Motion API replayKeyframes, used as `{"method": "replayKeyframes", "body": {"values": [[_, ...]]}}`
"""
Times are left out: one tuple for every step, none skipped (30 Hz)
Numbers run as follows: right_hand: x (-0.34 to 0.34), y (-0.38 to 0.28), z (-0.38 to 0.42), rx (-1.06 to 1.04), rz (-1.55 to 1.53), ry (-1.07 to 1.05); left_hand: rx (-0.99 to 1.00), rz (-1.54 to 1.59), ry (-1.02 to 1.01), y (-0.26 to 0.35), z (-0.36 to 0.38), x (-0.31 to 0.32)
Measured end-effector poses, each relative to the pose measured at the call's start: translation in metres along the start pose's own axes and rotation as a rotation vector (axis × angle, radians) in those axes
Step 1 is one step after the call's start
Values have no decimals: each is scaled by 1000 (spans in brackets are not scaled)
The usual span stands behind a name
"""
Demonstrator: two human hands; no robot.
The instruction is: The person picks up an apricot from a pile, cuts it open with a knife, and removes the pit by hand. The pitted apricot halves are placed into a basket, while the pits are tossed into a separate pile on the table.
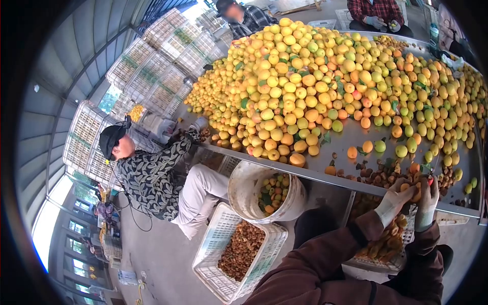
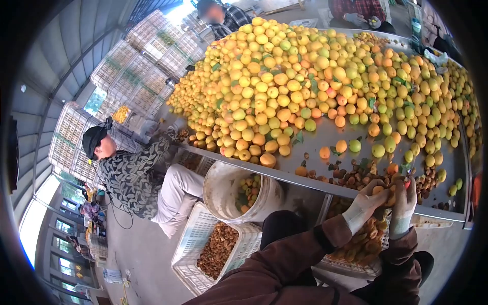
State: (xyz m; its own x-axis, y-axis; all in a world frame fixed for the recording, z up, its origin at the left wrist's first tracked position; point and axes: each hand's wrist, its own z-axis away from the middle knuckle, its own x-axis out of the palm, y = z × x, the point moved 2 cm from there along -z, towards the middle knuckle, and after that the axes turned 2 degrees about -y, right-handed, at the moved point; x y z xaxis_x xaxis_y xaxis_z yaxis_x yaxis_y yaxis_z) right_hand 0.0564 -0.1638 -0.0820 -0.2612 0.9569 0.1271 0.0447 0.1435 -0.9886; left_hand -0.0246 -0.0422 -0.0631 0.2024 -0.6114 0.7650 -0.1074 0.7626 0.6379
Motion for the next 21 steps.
{"method": "replayKeyframes", "body": {"values": [[0, 5, 0, -3, -36, 38, 27, -125, 15, 3, 1, 1], [0, 7, 2, 5, -38, 40, 20, -127, 21, 8, 2, 4], [7, -4, 5, -34, 1, 16, 95, -206, 38, 12, 3, 5], [14, -17, 10, -72, 41, -9, 169, -284, 55, 17, 4, 7], [21, -31, 15, -65, 62, -54, 164, -285, 60, 21, 6, 10], [21, -31, 16, -60, 61, -54, 201, -248, 37, 27, 8, 13], [23, -29, 16, -32, 47, -85, 239, -211, 13, 33, 10, 14], [24, -28, 17, -6, 31, -116, 240, -214, 16, 41, 12, 14], [20, -23, 14, -6, 27, -119, 118, -213, 53, 47, 14, 13], [12, -16, 8, -21, 44, -142, -1, -211, 88, 49, 14, 11], [8, -12, 5, -38, 60, -164, 4, -215, 89, 50, 14, 9], [9, -15, 5, -41, 55, -166, 66, -285, 120, 50, 13, 6], [8, -21, 7, -41, 123, -262, 125, -354, 150, 50, 11, 1], [7, -30, 9, -41, 192, -357, 127, -358, 149, 49, 7, -8], [22, -56, 16, 54, 334, -396, 123, -429, 79, 50, 3, -16], [21, -53, 14, 53, 332, -395, 119, -499, 8, 48, -1, -20], [17, -47, 11, 28, 262, -357, 119, -500, 8, 39, -3, -20], [16, -43, 10, 3, 193, -318, 183, -449, 6, 34, -1, -12], [18, -42, 11, 5, 195, -316, 247, -396, 4, 29, 1, -6], [22, -42, 14, 17, 158, -356, 244, -394, 1, 22, 0, -7], [27, -43, 17, 27, 121, -395, 247, -387, -79, 14, -2, -7]]}}
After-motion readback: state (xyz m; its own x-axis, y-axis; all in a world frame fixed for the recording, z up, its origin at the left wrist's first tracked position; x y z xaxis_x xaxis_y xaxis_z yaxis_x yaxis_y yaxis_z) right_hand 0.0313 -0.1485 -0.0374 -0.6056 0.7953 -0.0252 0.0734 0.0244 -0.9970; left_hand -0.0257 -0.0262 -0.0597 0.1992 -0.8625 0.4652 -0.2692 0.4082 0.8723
